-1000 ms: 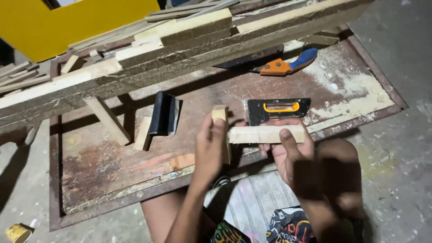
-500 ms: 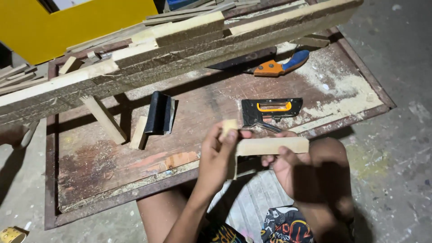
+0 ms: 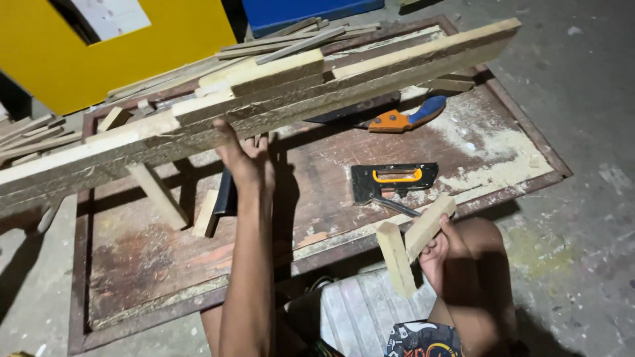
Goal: Using a staple gun to attach wooden strips to a frame
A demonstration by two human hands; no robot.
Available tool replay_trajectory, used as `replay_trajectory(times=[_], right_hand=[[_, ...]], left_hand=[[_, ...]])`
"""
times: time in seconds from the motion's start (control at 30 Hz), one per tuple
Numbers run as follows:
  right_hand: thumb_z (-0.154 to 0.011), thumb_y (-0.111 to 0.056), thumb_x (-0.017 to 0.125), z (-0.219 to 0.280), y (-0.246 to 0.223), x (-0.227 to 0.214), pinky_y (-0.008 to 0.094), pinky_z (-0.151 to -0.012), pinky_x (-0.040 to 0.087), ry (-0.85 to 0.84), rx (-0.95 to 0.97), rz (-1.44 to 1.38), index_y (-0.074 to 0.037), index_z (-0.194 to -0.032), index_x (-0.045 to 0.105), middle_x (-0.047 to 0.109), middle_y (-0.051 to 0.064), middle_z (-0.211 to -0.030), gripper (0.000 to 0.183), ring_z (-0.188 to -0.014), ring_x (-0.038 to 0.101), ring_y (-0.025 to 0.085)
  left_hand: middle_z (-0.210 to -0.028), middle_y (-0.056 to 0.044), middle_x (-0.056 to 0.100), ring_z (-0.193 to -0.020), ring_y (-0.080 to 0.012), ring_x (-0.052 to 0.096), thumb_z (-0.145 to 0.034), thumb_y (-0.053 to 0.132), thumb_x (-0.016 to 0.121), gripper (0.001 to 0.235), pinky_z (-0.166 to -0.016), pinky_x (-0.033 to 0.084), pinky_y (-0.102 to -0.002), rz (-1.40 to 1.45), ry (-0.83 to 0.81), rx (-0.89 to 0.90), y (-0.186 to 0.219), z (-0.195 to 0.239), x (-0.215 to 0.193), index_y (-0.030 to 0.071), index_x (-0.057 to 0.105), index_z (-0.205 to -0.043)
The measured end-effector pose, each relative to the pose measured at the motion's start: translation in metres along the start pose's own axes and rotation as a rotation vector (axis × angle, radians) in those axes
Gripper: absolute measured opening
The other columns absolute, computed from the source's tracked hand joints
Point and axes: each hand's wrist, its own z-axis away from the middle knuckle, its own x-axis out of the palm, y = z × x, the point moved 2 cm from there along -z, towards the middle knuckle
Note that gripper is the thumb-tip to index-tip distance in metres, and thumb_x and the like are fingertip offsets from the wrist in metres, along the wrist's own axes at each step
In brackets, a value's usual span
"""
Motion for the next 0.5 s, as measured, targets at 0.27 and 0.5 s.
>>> replay_trajectory(times=[0.27,0.5], right_hand=[[-0.106,-0.045,0.051,0.02,-0.032,0.007,0.03,-0.085,0.052,-0.133,-0.017,0.088,-0.01,-0.134,0.06,0.071,0.012,-0.109,0.047,-0.097,0.066,0.02],[-0.078,-0.003,0.066,0.13,-0.081,0.051,0.03,-0.092,0.053,0.054,-0.512,1.181,-0.01,-0.135,0.062,0.073,0.008,-0.125,0.057,-0.112,0.07,0.021]], left_hand=[[-0.1,-0.007,0.044,-0.085,-0.0158,0.046,-0.041,0.052,0.084,0.093,-0.08,0.049,-0.04,-0.038,0.293,0.016,0.009,0.004,0.025,0.016,0.029,-0.106],[-0.144,-0.014,0.051,-0.14,-0.03,0.05,-0.03,0.059,0.083,0.116,-0.119,0.036,-0.069,-0.016,0.24,0.152,0.05,0.02,0.034,0.007,0.038,-0.124]])
